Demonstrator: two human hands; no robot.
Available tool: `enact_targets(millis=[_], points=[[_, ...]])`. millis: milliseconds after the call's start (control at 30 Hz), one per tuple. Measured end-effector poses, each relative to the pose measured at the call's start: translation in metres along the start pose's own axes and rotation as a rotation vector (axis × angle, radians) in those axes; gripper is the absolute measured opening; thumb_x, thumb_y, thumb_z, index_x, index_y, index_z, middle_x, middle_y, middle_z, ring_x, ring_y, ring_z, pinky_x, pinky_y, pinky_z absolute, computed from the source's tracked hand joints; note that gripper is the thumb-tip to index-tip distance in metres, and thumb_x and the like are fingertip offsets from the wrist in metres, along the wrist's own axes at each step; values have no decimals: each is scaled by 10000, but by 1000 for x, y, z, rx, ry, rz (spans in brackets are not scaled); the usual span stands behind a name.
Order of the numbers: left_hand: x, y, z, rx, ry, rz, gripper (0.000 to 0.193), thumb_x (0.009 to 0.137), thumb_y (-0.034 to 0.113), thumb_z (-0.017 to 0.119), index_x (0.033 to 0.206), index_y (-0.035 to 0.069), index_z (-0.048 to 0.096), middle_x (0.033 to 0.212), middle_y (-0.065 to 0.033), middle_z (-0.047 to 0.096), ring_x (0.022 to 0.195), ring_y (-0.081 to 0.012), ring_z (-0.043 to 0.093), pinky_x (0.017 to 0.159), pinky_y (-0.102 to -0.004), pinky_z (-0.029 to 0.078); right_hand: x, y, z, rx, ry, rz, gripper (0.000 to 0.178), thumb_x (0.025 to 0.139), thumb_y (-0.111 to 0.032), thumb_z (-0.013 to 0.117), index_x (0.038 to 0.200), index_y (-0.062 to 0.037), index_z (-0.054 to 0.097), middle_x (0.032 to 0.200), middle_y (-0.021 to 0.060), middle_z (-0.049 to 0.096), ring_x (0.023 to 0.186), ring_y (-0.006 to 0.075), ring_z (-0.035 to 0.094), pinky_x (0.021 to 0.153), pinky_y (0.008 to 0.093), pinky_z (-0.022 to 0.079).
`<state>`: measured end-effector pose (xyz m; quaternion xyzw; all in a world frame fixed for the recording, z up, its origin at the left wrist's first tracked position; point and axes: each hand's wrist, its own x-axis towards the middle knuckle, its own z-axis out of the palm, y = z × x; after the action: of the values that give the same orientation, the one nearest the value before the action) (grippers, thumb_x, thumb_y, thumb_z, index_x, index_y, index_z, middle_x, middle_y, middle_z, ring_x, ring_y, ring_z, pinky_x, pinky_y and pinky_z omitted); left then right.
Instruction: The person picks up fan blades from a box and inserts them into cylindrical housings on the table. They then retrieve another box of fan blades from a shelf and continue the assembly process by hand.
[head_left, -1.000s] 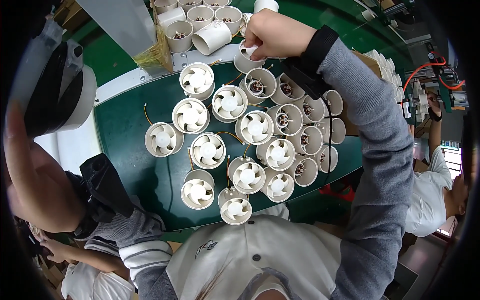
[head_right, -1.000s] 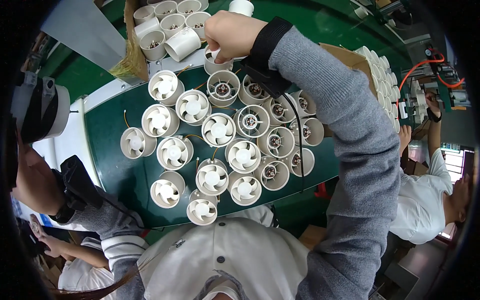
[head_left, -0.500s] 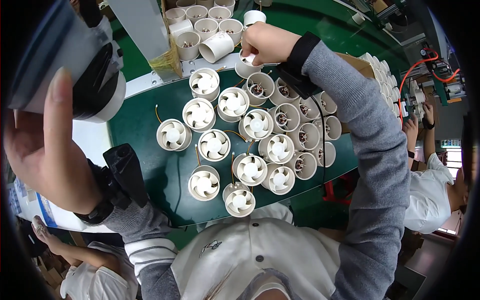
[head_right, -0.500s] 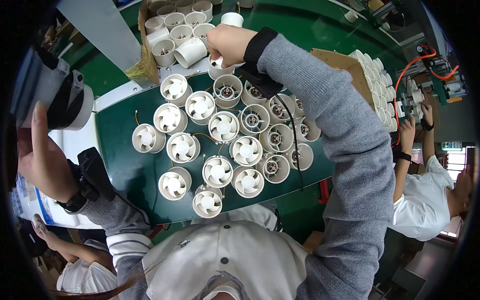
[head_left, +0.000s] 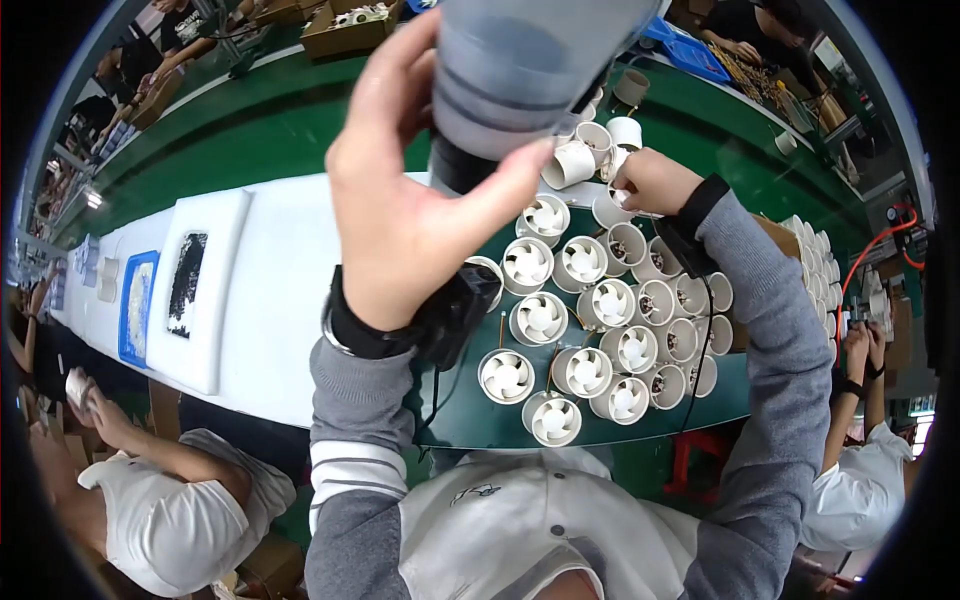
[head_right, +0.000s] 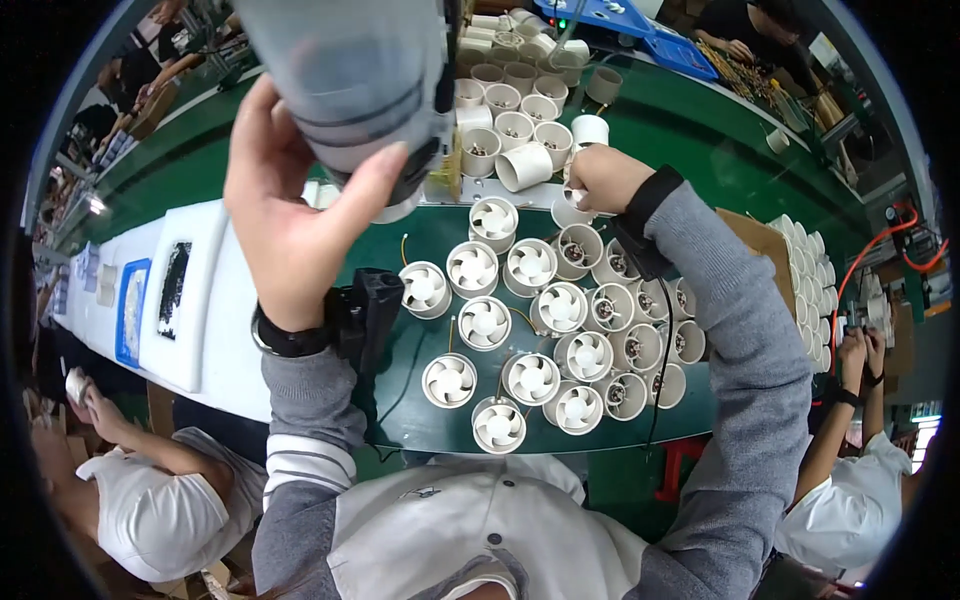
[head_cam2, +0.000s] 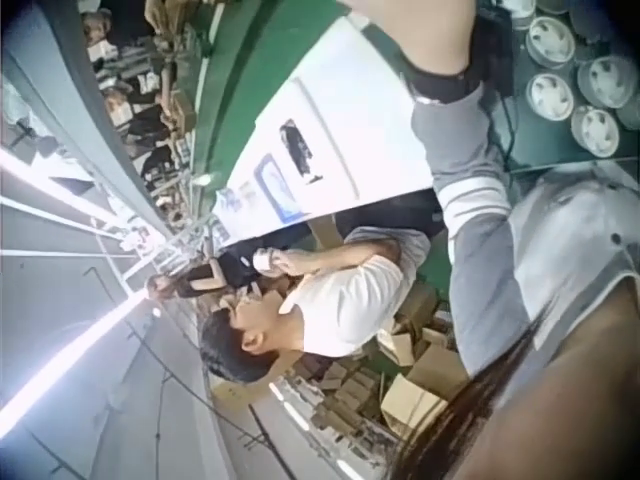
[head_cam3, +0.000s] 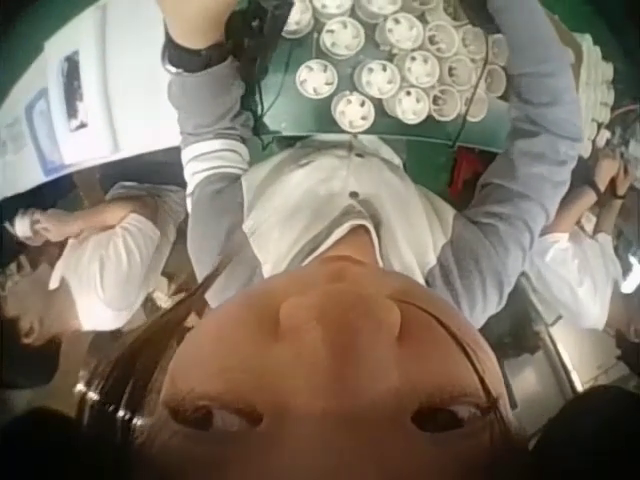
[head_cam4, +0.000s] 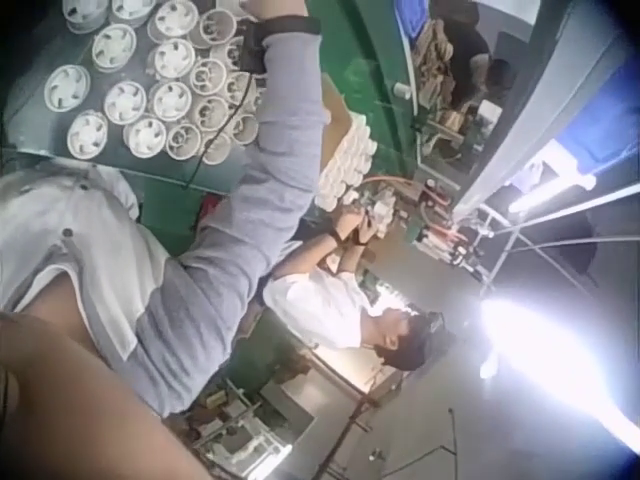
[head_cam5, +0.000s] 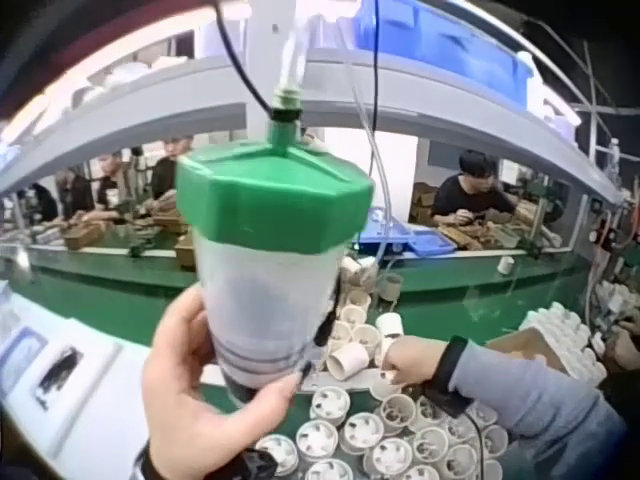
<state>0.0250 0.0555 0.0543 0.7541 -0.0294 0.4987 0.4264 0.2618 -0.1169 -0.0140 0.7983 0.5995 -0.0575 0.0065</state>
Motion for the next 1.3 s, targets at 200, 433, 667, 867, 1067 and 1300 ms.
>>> enact_targets(millis=[200,433,667,867,1067,1300], points=[[-2,-7,8,-36,-62,65,714,625,103,749,1218,-33,375,1021,-144,574,917,-190,579,807,-288,451,8,-7,-7,-82,-144,126,164,581,-104,666,686,11,616,698,181,592,724,312,594,683,392,481],[0,-9,10,-21,-62,73,726,628,120,747,1225,-36,366,1022,-148,574,916,-192,580,809,-295,452,11,7,14,-122,-64,124,168,602,-123,643,699,12,626,712,191,596,716,310,596,683,388,487],[-1,-4,6,-35,-44,40,720,635,125,742,1227,-35,365,1027,-147,570,917,-194,579,810,-294,451,16,-3,-13,-137,-212,201,126,619,-99,595,657,18,619,664,189,594,660,312,597,663,380,488],[-3,-3,6,-28,-71,48,717,640,126,741,1228,-36,364,1035,-148,566,927,-194,576,816,-293,445,7,3,10,1,-79,122,101,588,-80,627,648,0,621,646,176,592,634,311,591,622,378,474],[-3,-1,9,-66,-67,16,707,645,102,738,1229,-35,364,1026,-132,565,924,-189,571,819,-290,441,-2,-6,-3,200,-103,86,110,584,-86,654,647,-3,620,645,167,594,632,303,591,615,373,472],[-5,-4,7,-46,32,-44,658,691,40,704,1241,-39,352,1041,-127,552,940,-183,559,829,-283,432,-38,-10,-49,293,93,-156,132,733,-76,638,835,6,640,798,131,595,700,250,572,626,326,459]])
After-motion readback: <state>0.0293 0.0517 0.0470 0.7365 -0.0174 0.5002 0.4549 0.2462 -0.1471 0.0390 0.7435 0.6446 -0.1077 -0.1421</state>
